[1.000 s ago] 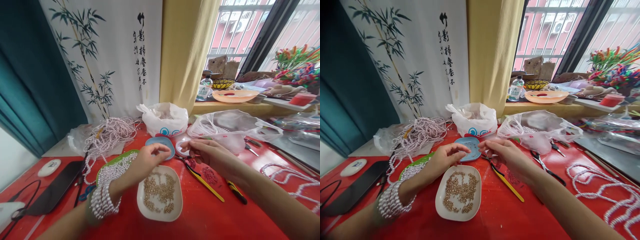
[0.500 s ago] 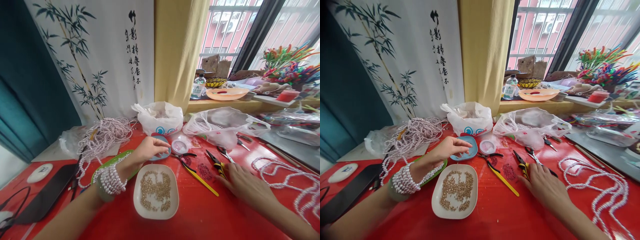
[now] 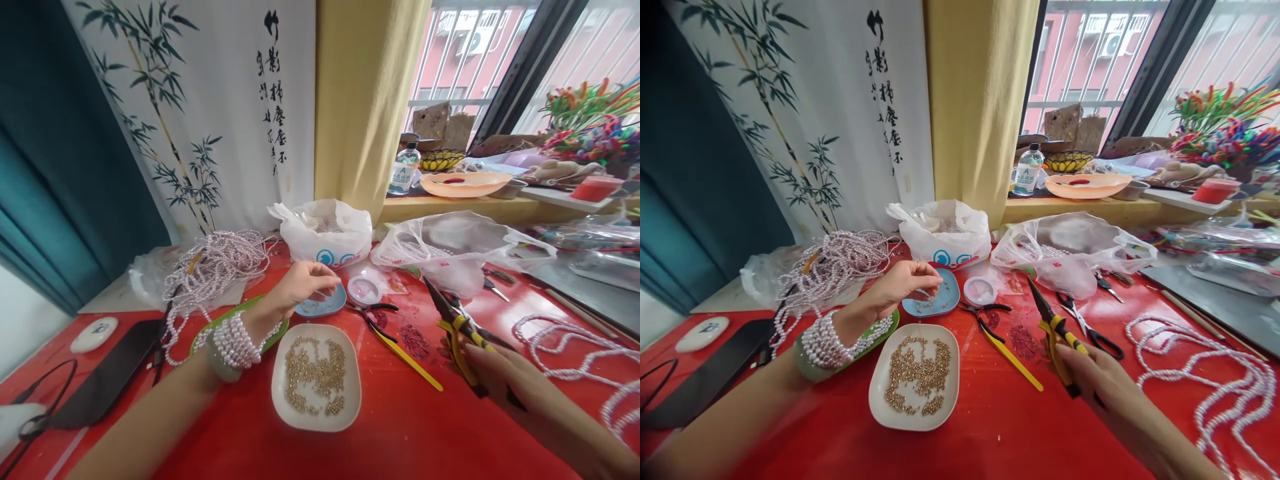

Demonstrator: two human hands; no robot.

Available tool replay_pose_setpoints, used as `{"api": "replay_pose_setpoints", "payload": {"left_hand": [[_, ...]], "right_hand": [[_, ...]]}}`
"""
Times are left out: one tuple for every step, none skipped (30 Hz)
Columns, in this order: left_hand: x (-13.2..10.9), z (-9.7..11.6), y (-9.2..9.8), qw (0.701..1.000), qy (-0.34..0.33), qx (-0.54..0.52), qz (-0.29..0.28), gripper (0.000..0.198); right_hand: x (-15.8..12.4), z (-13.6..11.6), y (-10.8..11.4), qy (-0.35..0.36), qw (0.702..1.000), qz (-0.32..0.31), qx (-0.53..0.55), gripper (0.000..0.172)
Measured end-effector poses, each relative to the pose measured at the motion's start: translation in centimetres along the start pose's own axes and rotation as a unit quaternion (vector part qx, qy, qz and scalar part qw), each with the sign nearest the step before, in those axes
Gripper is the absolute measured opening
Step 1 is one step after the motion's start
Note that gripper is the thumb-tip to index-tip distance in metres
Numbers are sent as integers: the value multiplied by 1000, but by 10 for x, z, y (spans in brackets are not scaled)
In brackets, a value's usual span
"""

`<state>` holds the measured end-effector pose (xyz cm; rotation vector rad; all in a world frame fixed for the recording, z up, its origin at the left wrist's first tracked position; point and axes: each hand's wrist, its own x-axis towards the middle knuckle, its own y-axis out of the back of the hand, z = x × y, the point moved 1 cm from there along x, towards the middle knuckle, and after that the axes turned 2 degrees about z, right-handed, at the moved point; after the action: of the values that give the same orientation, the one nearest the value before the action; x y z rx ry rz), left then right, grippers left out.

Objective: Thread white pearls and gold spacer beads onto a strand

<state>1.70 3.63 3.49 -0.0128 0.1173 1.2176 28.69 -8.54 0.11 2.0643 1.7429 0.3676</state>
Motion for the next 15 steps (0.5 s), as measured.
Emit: {"api": "replay_pose_setpoints", "payload": {"left_hand": [[1,-1,-1,1000,-1,-5,0,9],[2,-2,-2,1000,1,-10,2,10],[2,-3,-3,1000,3,-15,4,10],[2,-4,-4,1000,7,-16,7,10],[2,-4,-5,1000,11,-16,10,10],[2,-5,-6,1000,12,-15,13,10],[1,-5,-7,1000,12,-13,16,10],[-1,-4,-7,1000,11,-12,18,10],[-3,-4,-7,1000,9,-9,21,10],[-5,-4,-6,1000,8,-6,22,10],[-7,-5,-6,1000,7,-1,21,10],[-9,-5,-6,1000,5,4,19,9],[-11,-6,-6,1000,4,10,15,9],[-13,-6,-5,1000,3,16,11,10],[-15,-8,-5,1000,4,23,8,10]], "right_hand": [[-8,-8,-6,-38,997,-44,48,35],[-14,-15,-11,-64,990,-69,103,33],[-20,-21,-16,-75,981,-89,156,30],[-24,-26,-21,-80,970,-109,201,27],[-27,-30,-25,-83,960,-126,237,25],[-28,-33,-28,-84,952,-144,258,25],[-28,-35,-31,-86,947,-161,264,26],[-27,-37,-32,-87,946,-174,260,28],[-26,-38,-34,-88,947,-181,250,30],[-24,-40,-34,-89,949,-185,239,30],[-23,-41,-35,-91,951,-185,230,31],[-22,-42,-35,-92,953,-181,223,31],[-21,-43,-35,-93,955,-179,218,31],[-20,-44,-35,-93,956,-177,215,31],[-19,-45,-35,-92,957,-176,211,31]]}}
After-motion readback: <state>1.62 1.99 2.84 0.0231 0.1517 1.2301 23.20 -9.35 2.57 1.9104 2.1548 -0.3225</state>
